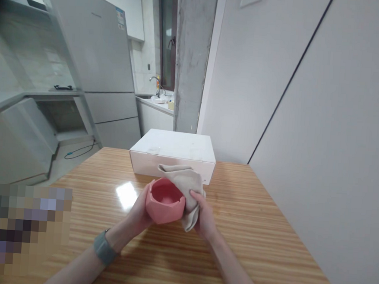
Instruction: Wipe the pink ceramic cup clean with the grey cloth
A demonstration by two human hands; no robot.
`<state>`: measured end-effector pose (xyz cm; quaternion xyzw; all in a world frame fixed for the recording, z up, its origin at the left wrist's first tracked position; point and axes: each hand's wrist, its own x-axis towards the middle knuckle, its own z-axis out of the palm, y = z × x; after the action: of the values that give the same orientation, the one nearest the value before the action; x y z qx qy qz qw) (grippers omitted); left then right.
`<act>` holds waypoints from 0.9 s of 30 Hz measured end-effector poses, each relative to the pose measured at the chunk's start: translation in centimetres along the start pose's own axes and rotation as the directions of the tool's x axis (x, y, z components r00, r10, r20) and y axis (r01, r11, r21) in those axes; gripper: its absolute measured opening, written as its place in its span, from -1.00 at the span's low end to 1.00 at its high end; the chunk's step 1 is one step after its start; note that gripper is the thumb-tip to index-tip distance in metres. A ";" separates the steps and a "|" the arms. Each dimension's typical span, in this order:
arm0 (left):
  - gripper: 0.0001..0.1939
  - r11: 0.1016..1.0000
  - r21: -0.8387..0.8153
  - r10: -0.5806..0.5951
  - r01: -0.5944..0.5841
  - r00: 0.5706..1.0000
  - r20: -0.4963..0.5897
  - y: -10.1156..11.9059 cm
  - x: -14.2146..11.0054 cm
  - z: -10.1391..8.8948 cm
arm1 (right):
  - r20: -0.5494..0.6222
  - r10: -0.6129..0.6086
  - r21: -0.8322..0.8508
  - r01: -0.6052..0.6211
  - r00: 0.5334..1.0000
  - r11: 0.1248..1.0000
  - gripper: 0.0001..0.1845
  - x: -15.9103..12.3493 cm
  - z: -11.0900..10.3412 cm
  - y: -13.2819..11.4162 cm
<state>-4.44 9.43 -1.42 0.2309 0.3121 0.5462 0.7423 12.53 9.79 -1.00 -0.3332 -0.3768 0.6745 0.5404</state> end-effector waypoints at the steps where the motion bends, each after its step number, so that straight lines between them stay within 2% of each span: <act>1: -0.44 0.998 0.043 -0.055 0.055 0.998 0.009 0.0 0.0 -0.2 | 0.056 0.049 -0.018 -0.048 0.997 0.999 -0.69 -0.3 0.1 0.0; 3: -0.35 0.973 0.157 -0.176 0.170 0.984 0.024 0.1 -0.1 -0.6 | 0.110 0.078 -0.083 -0.069 0.991 0.994 -0.68 -0.6 0.2 0.3; 6: -0.30 0.942 0.246 -0.239 0.227 0.971 0.019 0.3 -0.3 -0.6 | 0.069 0.006 -0.155 0.004 0.998 0.988 -0.63 -0.3 0.0 0.8; 10: -0.30 0.939 0.268 -0.225 0.214 0.974 0.012 0.2 -0.4 0.2 | -0.076 -0.080 -0.074 0.074 0.994 0.995 -0.60 0.7 0.2 1.2; 15: -0.39 0.962 0.228 -0.154 0.149 0.988 0.005 0.0 -0.6 0.8 | -0.132 -0.164 0.036 0.170 0.978 0.985 -0.64 0.5 1.4 1.4; 18: -0.42 0.983 0.162 -0.088 0.082 0.996 0.030 -0.1 -0.8 1.3 | -0.235 -0.256 -0.019 0.259 0.938 0.966 -0.66 -0.5 2.5 2.1; 20: -0.44 0.995 0.089 -0.055 0.047 0.994 0.089 -0.1 -1.0 1.7 | -0.290 -0.314 -0.090 0.301 0.904 0.949 -0.67 -1.1 3.0 2.4; 22: -0.49 0.999 0.032 -0.019 0.014 0.984 0.179 -0.1 -1.1 2.0 | -0.316 -0.360 -0.149 0.329 0.878 0.932 -0.69 -1.3 3.1 2.5; 24: -0.53 0.999 0.047 0.001 -0.012 0.970 0.241 0.0 -1.2 2.0 | -0.322 -0.394 -0.179 0.354 0.861 0.918 -0.71 -1.2 2.6 2.2; 25: -0.54 0.997 0.081 -0.013 -0.007 0.970 0.242 0.1 -1.1 1.8 | -0.316 -0.401 -0.178 0.361 0.860 0.915 -0.72 -1.0 2.3 1.9; 27: -0.51 0.982 0.179 -0.100 0.065 0.976 0.193 0.5 -1.0 1.2 | -0.272 -0.370 -0.148 0.341 0.888 0.928 -0.72 -0.4 1.5 1.3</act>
<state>-4.08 8.62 -0.03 0.3347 0.2906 0.4599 0.7694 10.70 9.02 -1.41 -0.3809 -0.3785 0.4879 0.6882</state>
